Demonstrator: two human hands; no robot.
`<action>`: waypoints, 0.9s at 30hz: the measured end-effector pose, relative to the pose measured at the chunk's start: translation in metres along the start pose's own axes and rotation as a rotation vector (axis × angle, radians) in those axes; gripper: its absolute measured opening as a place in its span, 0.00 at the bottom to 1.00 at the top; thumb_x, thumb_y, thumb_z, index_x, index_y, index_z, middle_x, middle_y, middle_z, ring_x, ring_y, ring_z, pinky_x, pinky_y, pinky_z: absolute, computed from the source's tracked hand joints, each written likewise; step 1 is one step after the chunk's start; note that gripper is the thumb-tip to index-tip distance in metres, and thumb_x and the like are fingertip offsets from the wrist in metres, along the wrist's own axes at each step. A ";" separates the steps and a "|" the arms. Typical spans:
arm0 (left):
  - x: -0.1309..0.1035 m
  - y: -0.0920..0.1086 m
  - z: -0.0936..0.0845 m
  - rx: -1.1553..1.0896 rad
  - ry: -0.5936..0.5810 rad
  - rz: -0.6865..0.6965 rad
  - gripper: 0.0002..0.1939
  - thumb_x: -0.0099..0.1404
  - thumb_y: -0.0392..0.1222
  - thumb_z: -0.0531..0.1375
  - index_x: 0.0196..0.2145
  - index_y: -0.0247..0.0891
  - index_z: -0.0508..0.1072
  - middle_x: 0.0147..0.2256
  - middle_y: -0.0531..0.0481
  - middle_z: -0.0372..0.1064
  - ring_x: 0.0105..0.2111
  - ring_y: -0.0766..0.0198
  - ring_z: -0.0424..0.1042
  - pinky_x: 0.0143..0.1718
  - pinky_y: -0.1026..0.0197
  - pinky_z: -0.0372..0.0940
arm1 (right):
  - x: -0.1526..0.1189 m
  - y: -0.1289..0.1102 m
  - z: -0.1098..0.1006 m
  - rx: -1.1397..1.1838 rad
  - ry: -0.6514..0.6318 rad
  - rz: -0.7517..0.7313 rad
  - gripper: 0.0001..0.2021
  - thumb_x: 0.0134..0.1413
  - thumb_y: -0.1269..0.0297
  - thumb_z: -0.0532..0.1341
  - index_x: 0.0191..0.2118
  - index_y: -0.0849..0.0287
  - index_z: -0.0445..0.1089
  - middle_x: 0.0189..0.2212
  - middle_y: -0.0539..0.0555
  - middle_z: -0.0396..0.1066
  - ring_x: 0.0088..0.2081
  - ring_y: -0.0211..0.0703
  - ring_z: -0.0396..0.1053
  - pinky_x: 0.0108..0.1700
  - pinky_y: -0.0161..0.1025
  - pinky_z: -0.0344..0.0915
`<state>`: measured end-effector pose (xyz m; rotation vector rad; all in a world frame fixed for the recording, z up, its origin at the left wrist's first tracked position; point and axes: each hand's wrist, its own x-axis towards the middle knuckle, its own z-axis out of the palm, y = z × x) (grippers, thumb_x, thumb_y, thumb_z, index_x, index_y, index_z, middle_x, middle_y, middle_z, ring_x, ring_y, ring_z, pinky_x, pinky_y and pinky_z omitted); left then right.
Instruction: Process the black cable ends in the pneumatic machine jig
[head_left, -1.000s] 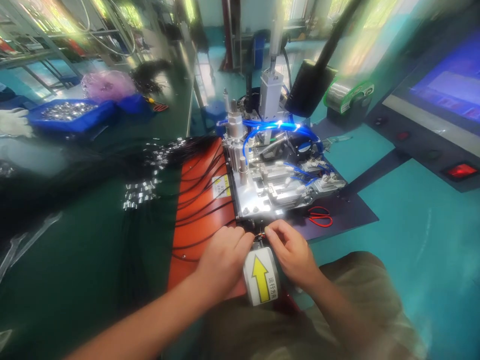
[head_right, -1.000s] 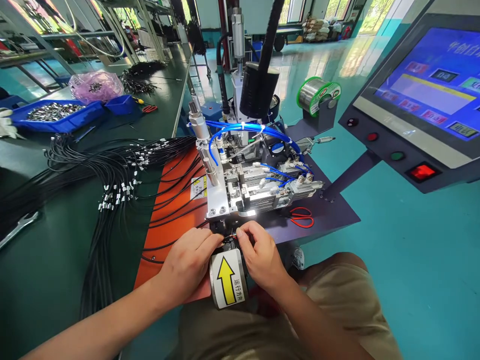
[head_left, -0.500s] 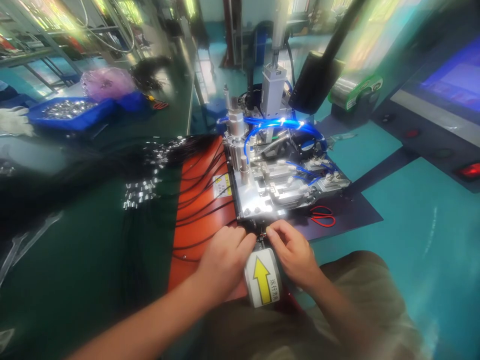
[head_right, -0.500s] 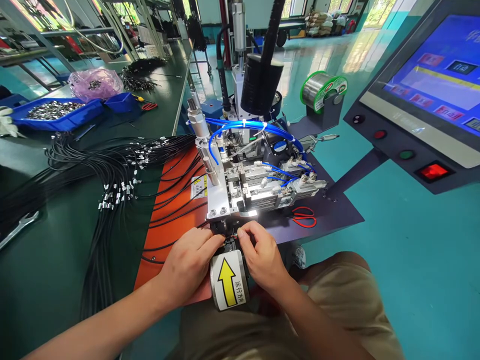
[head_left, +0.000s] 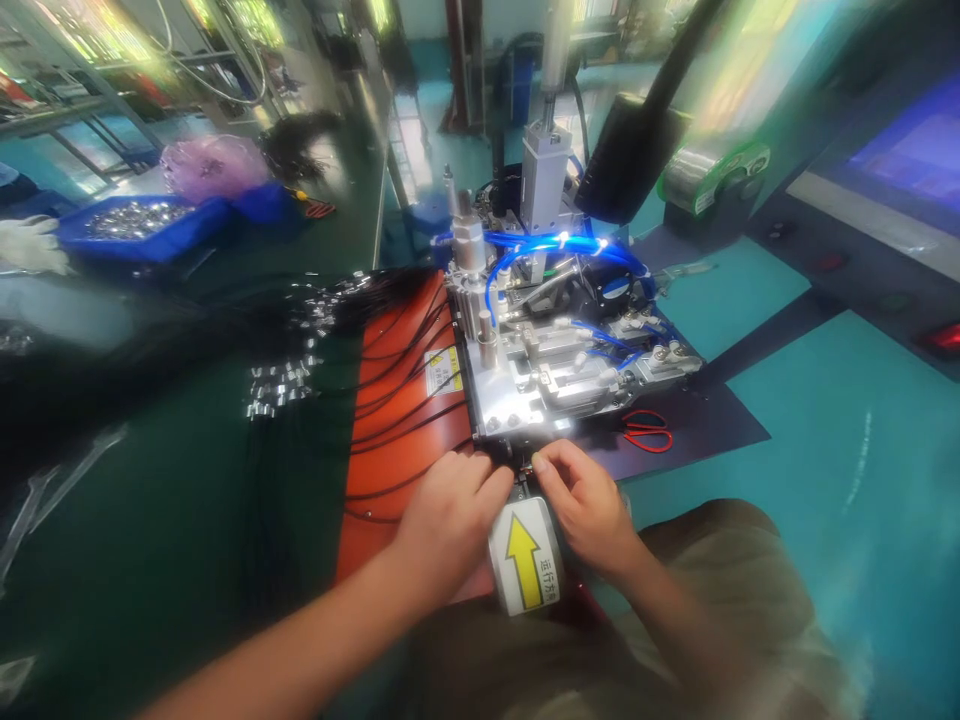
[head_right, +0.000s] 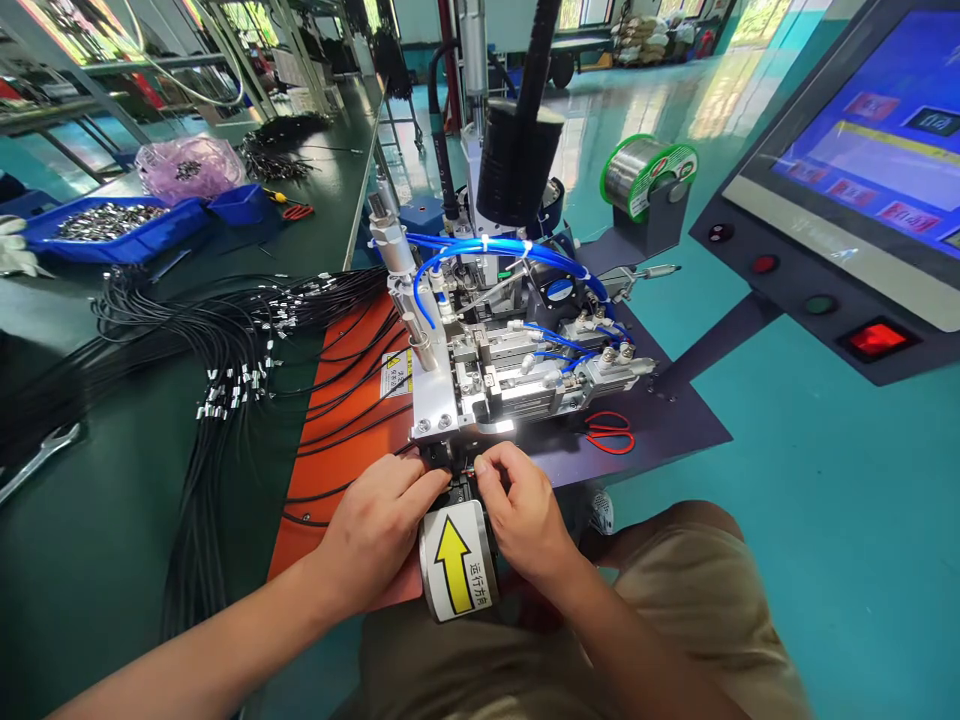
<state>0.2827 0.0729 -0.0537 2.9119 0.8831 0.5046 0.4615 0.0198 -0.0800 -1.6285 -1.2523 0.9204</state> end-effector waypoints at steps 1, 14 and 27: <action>0.000 0.000 0.000 0.000 -0.001 0.000 0.11 0.69 0.30 0.51 0.35 0.35 0.72 0.30 0.48 0.63 0.30 0.58 0.60 0.33 0.57 0.56 | 0.000 0.000 0.000 0.004 -0.002 0.003 0.12 0.66 0.58 0.54 0.33 0.57 0.66 0.27 0.47 0.66 0.29 0.39 0.64 0.33 0.34 0.60; 0.003 -0.001 -0.002 0.031 -0.006 0.036 0.11 0.69 0.30 0.51 0.33 0.36 0.72 0.29 0.48 0.62 0.29 0.59 0.58 0.32 0.57 0.54 | 0.001 0.003 0.004 0.026 0.003 0.003 0.11 0.65 0.59 0.54 0.33 0.57 0.65 0.28 0.48 0.65 0.31 0.41 0.63 0.34 0.36 0.59; 0.002 -0.002 -0.016 0.016 -0.171 0.054 0.10 0.66 0.33 0.53 0.43 0.33 0.72 0.38 0.42 0.65 0.35 0.57 0.62 0.36 0.55 0.61 | 0.001 0.004 0.006 0.052 0.010 0.035 0.11 0.65 0.59 0.54 0.32 0.57 0.64 0.26 0.47 0.64 0.29 0.40 0.63 0.33 0.35 0.59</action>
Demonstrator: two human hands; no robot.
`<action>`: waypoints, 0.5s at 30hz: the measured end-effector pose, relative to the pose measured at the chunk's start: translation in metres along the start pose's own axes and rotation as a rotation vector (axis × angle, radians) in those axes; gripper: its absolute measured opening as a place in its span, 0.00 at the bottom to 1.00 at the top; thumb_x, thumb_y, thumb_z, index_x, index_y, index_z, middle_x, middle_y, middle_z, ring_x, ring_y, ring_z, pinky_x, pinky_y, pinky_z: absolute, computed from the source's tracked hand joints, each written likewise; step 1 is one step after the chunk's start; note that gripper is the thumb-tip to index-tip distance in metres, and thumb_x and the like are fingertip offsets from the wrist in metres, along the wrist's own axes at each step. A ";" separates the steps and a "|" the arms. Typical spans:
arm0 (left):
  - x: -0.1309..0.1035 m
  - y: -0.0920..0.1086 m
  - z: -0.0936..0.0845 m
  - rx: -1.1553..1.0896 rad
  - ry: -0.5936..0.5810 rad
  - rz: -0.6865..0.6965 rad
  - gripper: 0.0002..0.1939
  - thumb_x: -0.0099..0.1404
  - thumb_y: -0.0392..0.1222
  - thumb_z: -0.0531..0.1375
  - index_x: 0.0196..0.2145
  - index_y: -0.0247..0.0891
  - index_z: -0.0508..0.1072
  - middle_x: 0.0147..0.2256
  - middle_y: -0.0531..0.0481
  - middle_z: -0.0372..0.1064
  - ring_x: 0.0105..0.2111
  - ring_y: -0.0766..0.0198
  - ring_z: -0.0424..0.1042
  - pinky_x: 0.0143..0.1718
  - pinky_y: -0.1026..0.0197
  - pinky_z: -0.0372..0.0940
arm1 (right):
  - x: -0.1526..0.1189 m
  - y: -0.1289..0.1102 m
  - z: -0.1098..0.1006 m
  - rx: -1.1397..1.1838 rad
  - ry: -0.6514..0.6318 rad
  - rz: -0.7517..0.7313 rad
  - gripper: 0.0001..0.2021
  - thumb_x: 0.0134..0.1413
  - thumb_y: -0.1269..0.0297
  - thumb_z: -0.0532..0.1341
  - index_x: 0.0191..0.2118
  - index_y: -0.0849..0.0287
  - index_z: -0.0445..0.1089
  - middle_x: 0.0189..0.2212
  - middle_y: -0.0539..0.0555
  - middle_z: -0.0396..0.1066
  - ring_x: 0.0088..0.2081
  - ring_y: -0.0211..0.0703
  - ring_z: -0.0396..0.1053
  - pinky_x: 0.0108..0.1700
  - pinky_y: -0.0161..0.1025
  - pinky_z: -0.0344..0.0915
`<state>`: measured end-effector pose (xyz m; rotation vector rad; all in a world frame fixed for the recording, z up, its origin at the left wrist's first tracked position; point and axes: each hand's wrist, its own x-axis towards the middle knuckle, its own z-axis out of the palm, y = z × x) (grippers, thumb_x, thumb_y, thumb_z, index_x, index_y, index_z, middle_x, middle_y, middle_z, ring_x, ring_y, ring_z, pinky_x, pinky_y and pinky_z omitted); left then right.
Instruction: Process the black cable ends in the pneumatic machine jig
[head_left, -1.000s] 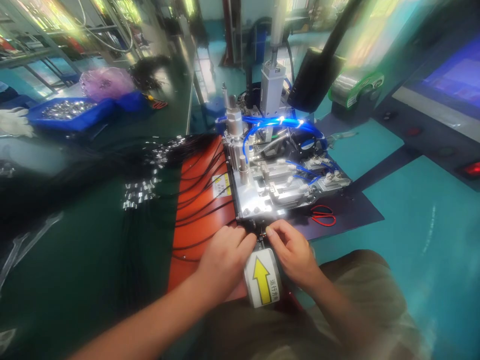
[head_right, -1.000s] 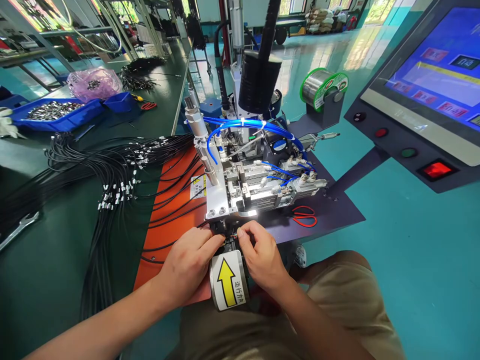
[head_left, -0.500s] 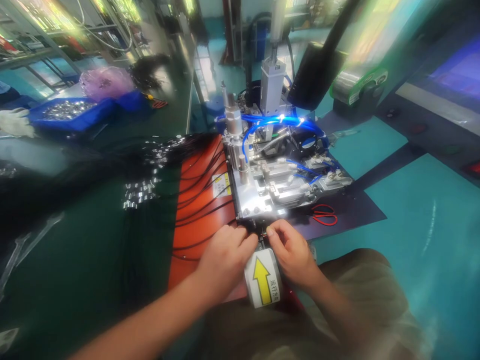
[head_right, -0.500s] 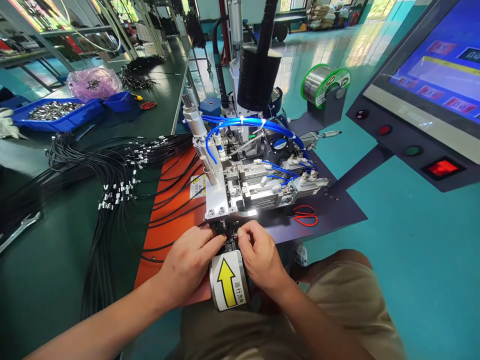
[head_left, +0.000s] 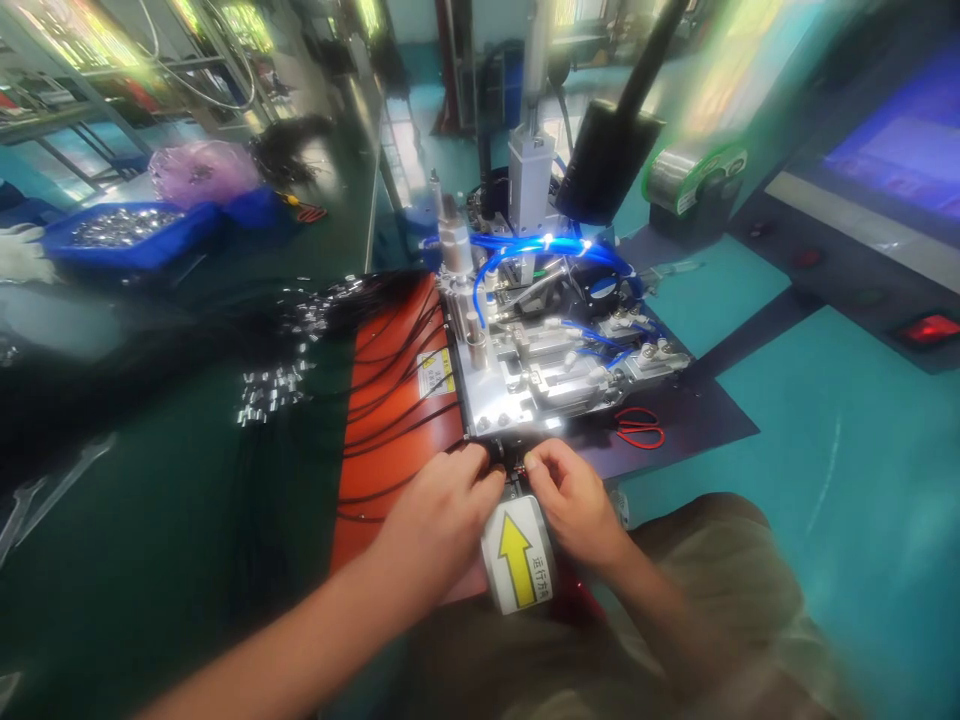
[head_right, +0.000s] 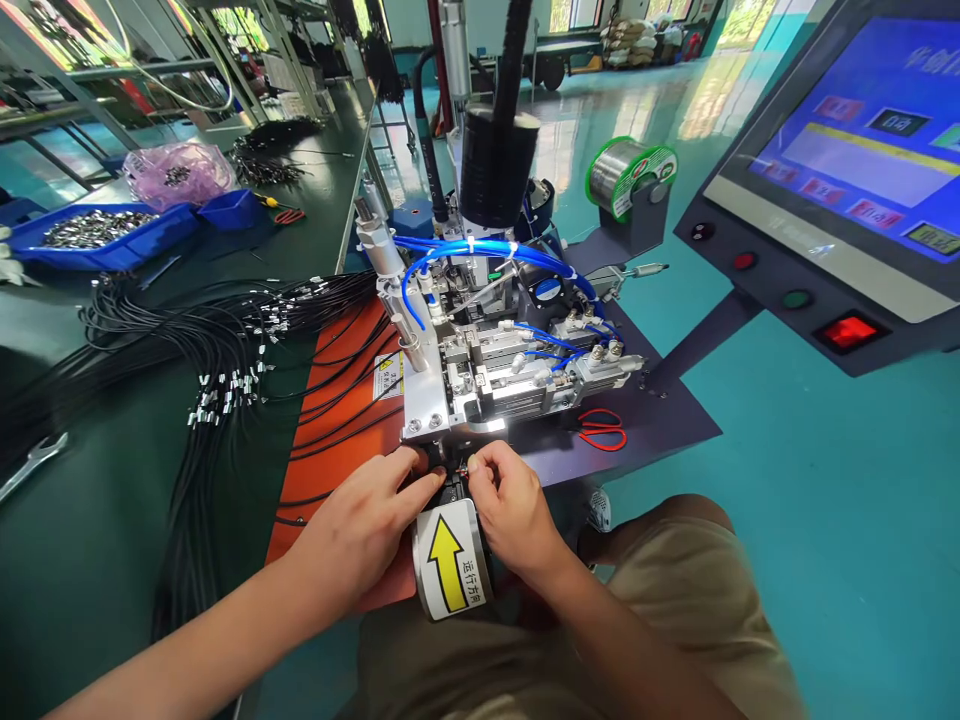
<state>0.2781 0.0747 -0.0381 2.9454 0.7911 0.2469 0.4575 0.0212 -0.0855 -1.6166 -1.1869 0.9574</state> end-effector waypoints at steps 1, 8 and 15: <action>-0.001 -0.001 0.001 0.000 0.008 0.010 0.11 0.66 0.33 0.53 0.44 0.32 0.72 0.38 0.42 0.65 0.35 0.56 0.63 0.36 0.55 0.62 | 0.000 0.000 0.000 -0.006 0.007 -0.003 0.11 0.65 0.60 0.54 0.32 0.57 0.64 0.26 0.47 0.64 0.29 0.40 0.63 0.33 0.35 0.59; -0.001 -0.003 0.005 0.063 0.109 0.060 0.11 0.68 0.34 0.51 0.43 0.31 0.72 0.34 0.44 0.67 0.32 0.56 0.62 0.34 0.53 0.60 | -0.001 -0.001 0.004 -0.041 0.054 -0.034 0.09 0.64 0.62 0.53 0.32 0.57 0.63 0.26 0.47 0.64 0.29 0.40 0.63 0.34 0.36 0.59; 0.000 -0.007 -0.002 -0.058 0.106 0.049 0.10 0.69 0.33 0.50 0.39 0.33 0.72 0.34 0.45 0.68 0.33 0.57 0.62 0.35 0.55 0.60 | -0.001 0.000 0.003 0.011 0.049 -0.014 0.11 0.64 0.59 0.54 0.32 0.57 0.66 0.27 0.48 0.67 0.30 0.41 0.64 0.34 0.36 0.60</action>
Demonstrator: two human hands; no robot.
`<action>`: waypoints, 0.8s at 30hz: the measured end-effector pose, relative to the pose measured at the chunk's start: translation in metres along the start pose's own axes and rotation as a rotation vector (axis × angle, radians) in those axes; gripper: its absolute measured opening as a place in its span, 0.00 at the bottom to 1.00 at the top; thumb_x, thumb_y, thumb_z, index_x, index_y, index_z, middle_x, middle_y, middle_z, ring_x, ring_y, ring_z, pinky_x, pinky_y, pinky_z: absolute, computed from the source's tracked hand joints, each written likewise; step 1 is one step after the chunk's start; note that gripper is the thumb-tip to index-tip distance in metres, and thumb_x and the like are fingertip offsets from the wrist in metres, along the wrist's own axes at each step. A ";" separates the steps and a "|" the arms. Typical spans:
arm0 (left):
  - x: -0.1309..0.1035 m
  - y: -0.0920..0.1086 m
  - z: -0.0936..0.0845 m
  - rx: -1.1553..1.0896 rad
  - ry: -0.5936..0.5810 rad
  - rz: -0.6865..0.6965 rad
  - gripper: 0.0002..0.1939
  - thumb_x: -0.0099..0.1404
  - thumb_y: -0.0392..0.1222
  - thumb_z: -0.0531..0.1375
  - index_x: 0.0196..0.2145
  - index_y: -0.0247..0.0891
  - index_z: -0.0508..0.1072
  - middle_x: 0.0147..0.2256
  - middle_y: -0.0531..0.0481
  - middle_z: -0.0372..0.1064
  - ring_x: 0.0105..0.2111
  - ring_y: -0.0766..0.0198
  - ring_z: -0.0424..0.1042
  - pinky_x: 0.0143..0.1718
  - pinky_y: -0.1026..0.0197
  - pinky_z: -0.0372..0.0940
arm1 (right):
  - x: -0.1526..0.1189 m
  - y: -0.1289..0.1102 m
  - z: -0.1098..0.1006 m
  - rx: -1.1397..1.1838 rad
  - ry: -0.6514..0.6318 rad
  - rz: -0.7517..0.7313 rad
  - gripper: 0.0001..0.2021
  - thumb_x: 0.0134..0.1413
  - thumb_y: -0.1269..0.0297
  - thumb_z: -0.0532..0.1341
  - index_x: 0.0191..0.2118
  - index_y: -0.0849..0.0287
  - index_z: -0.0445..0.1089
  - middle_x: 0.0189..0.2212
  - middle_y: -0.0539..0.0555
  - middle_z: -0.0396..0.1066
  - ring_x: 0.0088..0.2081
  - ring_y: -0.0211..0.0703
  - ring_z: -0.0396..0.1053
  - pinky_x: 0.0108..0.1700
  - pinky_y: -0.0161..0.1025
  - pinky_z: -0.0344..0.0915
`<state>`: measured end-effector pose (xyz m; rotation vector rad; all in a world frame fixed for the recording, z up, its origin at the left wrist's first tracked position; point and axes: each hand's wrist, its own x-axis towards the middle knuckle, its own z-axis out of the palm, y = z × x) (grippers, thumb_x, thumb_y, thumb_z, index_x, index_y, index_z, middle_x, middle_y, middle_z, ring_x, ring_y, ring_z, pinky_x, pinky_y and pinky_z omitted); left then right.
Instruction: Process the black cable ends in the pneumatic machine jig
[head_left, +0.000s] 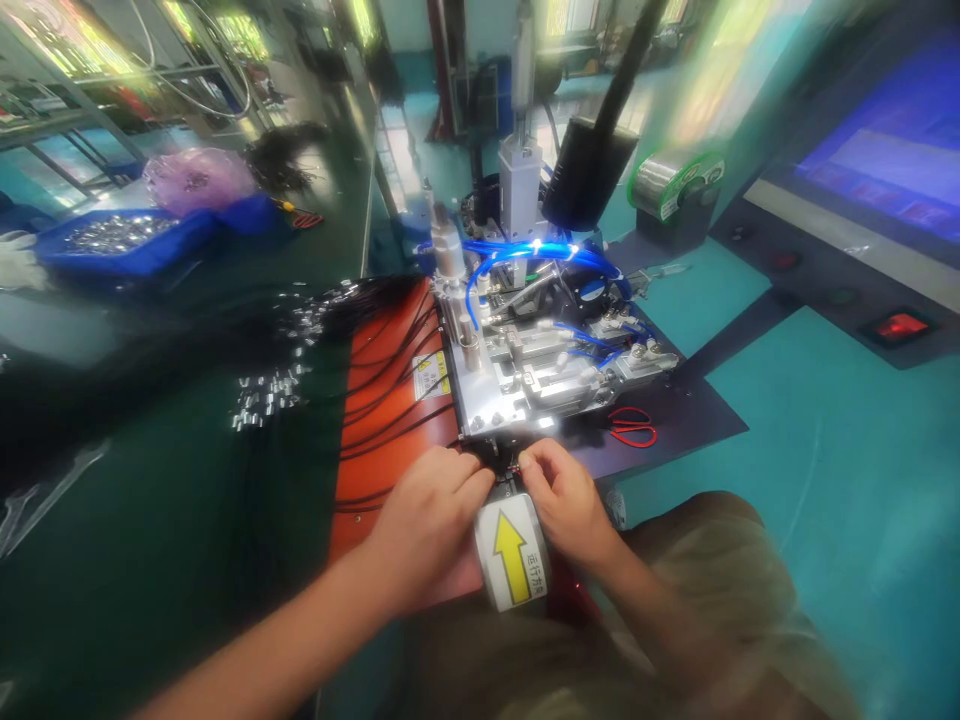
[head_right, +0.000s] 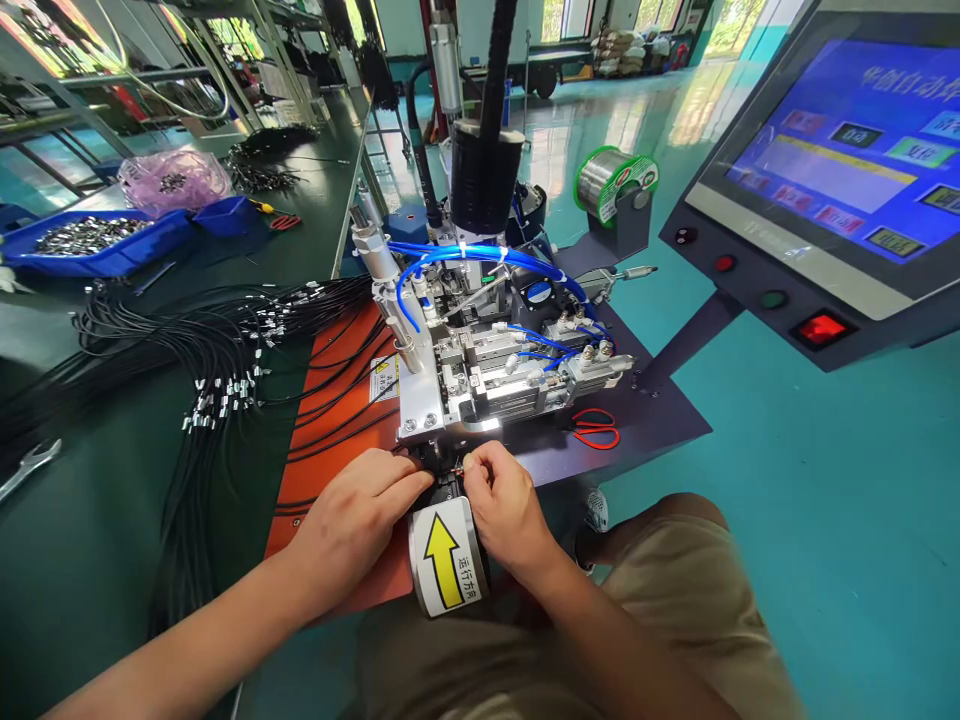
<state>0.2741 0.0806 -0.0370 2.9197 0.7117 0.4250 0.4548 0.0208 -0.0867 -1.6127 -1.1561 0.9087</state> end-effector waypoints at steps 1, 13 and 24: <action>0.000 0.000 0.000 -0.012 0.004 -0.005 0.10 0.69 0.33 0.51 0.39 0.33 0.72 0.34 0.45 0.68 0.34 0.57 0.63 0.36 0.55 0.60 | -0.001 0.001 -0.002 0.022 -0.011 0.017 0.12 0.65 0.57 0.55 0.33 0.58 0.67 0.28 0.49 0.68 0.30 0.41 0.65 0.34 0.36 0.61; 0.001 -0.001 0.003 -0.017 -0.010 -0.036 0.08 0.68 0.31 0.54 0.37 0.34 0.73 0.34 0.46 0.69 0.34 0.57 0.64 0.36 0.56 0.60 | -0.012 -0.007 -0.014 0.178 -0.090 0.177 0.13 0.58 0.54 0.62 0.32 0.60 0.73 0.27 0.51 0.71 0.29 0.41 0.66 0.30 0.35 0.62; 0.000 -0.001 0.002 -0.012 0.018 -0.014 0.09 0.68 0.32 0.52 0.36 0.34 0.72 0.33 0.45 0.67 0.34 0.57 0.63 0.35 0.56 0.61 | -0.011 -0.011 -0.010 0.011 -0.009 0.069 0.12 0.60 0.56 0.59 0.33 0.59 0.72 0.27 0.51 0.72 0.28 0.42 0.68 0.29 0.35 0.62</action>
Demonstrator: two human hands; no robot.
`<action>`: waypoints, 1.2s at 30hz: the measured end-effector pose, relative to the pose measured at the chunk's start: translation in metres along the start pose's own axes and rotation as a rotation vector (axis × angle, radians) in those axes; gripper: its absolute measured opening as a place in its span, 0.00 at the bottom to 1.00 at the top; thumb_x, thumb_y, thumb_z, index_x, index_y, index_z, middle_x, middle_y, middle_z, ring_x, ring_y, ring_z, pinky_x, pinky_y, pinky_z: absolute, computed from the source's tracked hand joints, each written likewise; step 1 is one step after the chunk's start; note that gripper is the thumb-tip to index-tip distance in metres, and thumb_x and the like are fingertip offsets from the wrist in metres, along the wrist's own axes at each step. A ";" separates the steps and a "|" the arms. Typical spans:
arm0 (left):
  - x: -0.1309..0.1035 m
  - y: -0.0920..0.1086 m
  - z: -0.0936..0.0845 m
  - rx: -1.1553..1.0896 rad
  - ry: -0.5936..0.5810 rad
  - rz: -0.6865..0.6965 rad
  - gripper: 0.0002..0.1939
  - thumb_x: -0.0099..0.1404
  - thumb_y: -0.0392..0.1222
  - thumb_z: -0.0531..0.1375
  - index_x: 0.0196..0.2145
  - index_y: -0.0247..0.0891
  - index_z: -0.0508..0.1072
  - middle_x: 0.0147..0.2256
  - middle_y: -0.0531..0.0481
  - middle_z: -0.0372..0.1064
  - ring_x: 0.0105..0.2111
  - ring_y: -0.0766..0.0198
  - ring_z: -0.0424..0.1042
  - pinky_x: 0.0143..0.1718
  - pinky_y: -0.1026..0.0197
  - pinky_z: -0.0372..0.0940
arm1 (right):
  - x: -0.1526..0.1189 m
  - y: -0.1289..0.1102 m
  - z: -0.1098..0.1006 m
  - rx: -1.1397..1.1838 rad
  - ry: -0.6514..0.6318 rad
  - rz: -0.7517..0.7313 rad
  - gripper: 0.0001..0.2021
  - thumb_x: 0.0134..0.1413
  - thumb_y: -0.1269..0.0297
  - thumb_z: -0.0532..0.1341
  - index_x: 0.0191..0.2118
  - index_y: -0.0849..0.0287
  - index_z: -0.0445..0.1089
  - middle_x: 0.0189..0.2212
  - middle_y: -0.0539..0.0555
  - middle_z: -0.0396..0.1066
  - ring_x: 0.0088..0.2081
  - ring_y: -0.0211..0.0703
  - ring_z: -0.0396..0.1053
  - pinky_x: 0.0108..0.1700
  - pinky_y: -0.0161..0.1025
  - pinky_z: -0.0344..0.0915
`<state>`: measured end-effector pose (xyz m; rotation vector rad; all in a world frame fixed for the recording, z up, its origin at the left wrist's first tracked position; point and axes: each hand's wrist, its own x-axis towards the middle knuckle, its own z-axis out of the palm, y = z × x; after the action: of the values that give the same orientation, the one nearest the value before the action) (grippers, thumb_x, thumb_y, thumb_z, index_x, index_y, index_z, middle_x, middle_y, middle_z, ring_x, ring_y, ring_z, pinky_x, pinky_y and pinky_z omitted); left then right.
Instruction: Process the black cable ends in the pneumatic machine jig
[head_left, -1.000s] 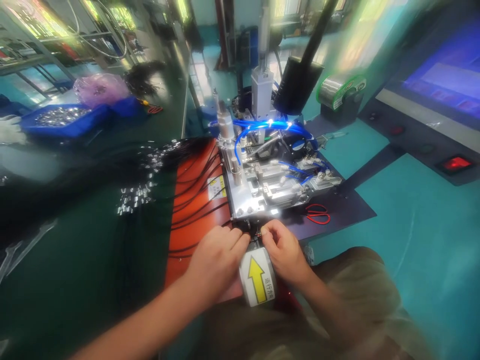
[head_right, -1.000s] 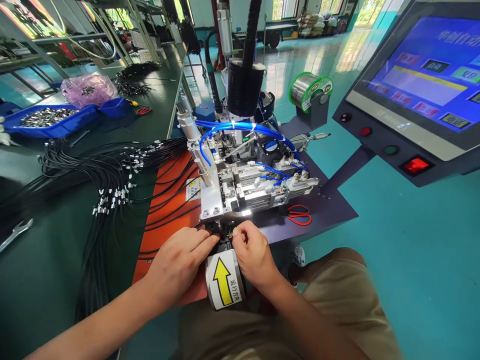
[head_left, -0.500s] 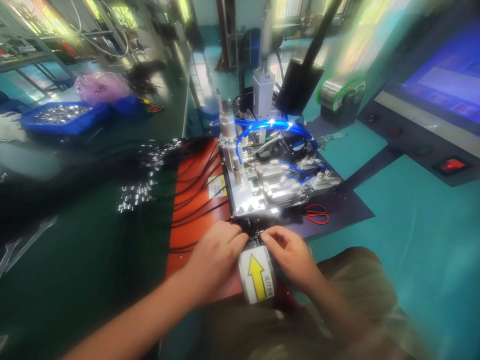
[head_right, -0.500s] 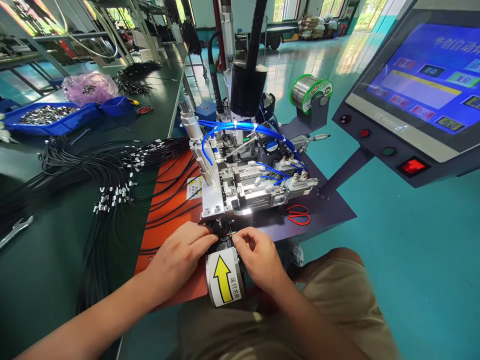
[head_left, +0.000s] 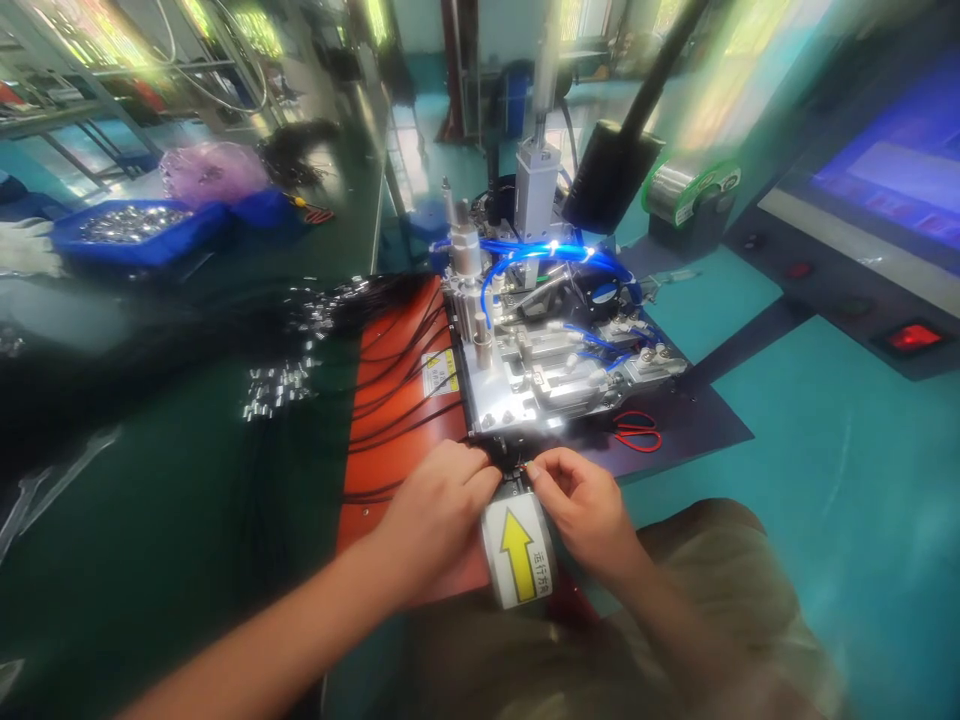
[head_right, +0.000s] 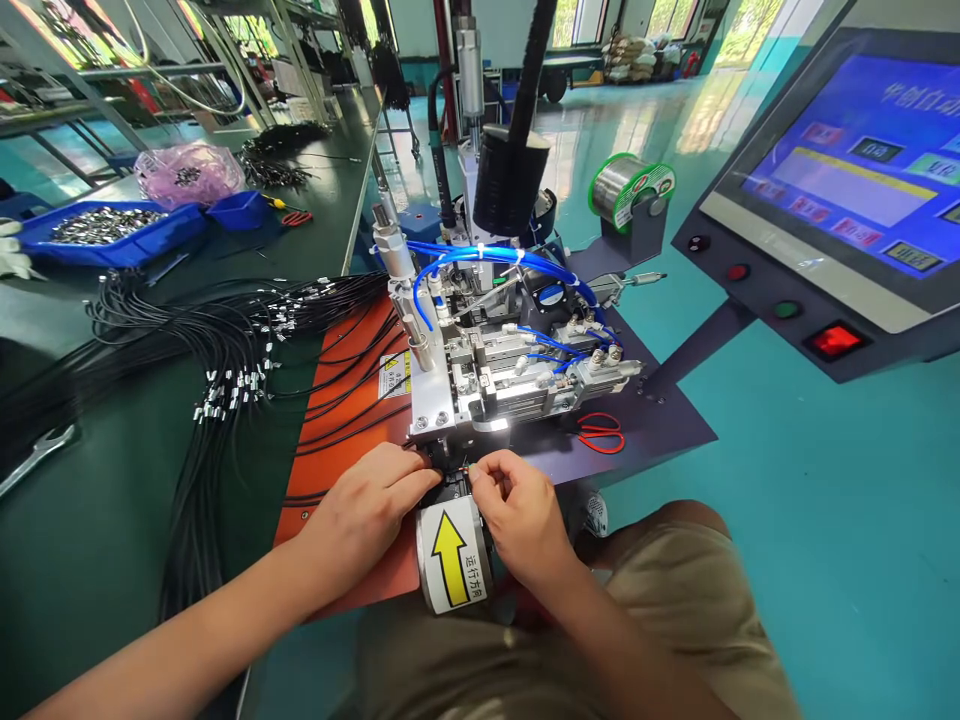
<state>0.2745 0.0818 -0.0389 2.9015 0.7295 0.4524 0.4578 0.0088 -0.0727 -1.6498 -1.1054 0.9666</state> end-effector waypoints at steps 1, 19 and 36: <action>0.000 0.000 0.000 0.000 0.000 0.000 0.09 0.68 0.32 0.52 0.36 0.34 0.72 0.33 0.45 0.68 0.34 0.57 0.63 0.35 0.56 0.61 | 0.000 0.000 0.000 -0.024 0.006 -0.012 0.12 0.60 0.56 0.59 0.33 0.59 0.72 0.27 0.51 0.72 0.28 0.41 0.67 0.29 0.35 0.62; -0.001 -0.003 -0.011 -0.073 -0.162 -0.038 0.10 0.66 0.27 0.56 0.41 0.34 0.75 0.39 0.44 0.69 0.38 0.56 0.66 0.40 0.54 0.66 | 0.005 0.006 -0.002 -0.027 -0.028 0.090 0.13 0.62 0.53 0.57 0.33 0.56 0.68 0.25 0.47 0.67 0.26 0.40 0.64 0.29 0.36 0.58; -0.001 0.000 -0.013 -0.114 -0.156 -0.151 0.11 0.67 0.28 0.56 0.42 0.37 0.75 0.37 0.47 0.69 0.38 0.58 0.66 0.40 0.55 0.65 | 0.009 0.005 0.008 -0.028 -0.063 -0.061 0.13 0.67 0.57 0.51 0.30 0.55 0.59 0.24 0.45 0.58 0.29 0.40 0.59 0.32 0.35 0.56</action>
<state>0.2695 0.0814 -0.0268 2.7142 0.8601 0.2389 0.4546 0.0187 -0.0812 -1.6083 -1.2096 0.9735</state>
